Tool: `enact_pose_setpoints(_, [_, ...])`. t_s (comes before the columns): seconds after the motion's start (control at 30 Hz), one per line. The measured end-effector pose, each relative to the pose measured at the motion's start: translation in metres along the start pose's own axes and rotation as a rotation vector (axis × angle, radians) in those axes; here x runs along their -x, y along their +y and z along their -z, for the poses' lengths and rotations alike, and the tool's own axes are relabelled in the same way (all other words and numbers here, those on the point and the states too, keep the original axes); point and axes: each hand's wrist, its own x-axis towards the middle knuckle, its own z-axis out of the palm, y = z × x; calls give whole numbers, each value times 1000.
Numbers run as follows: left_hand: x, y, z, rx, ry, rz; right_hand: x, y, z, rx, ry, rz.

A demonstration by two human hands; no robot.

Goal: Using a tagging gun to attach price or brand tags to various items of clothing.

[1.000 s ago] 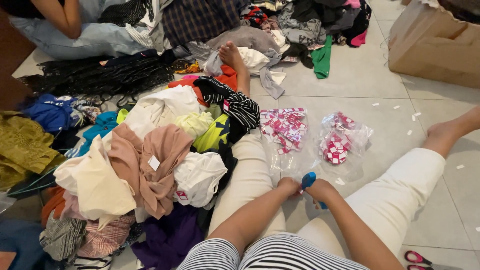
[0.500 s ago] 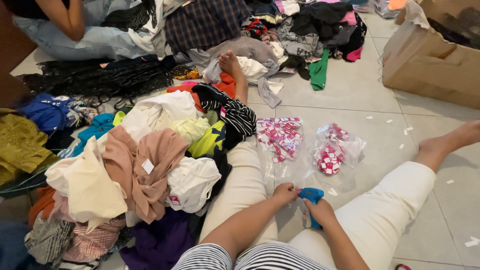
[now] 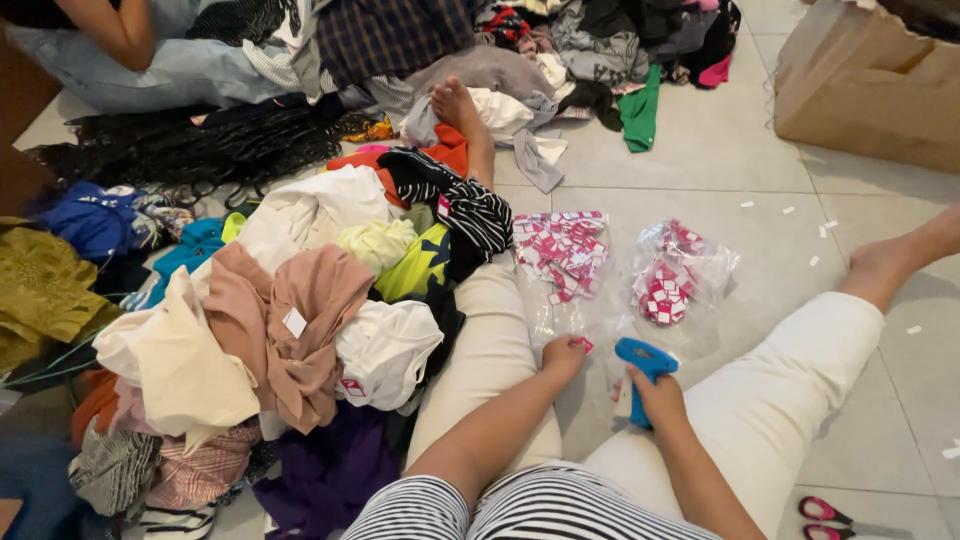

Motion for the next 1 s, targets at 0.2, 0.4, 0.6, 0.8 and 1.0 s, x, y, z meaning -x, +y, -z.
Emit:
enact_pose_setpoints(0.2, [7, 10, -6, 415, -99, 64, -69, 58, 8, -960, 237, 62])
enact_pose_setpoints(0.4, [23, 26, 4, 711, -190, 81, -83, 80, 13, -1132, 298, 38])
enact_pose_setpoints(0.6, [28, 27, 12, 772, -282, 64, -92, 89, 15, -1208, 320, -23])
enact_pose_setpoints(0.8, [45, 3, -5, -253, -742, -31, -85, 82, 19, -1240, 326, -103])
enact_pose_setpoints(1.0, [33, 77, -31, 545, -533, 6, -94, 90, 20, -1326, 343, -129])
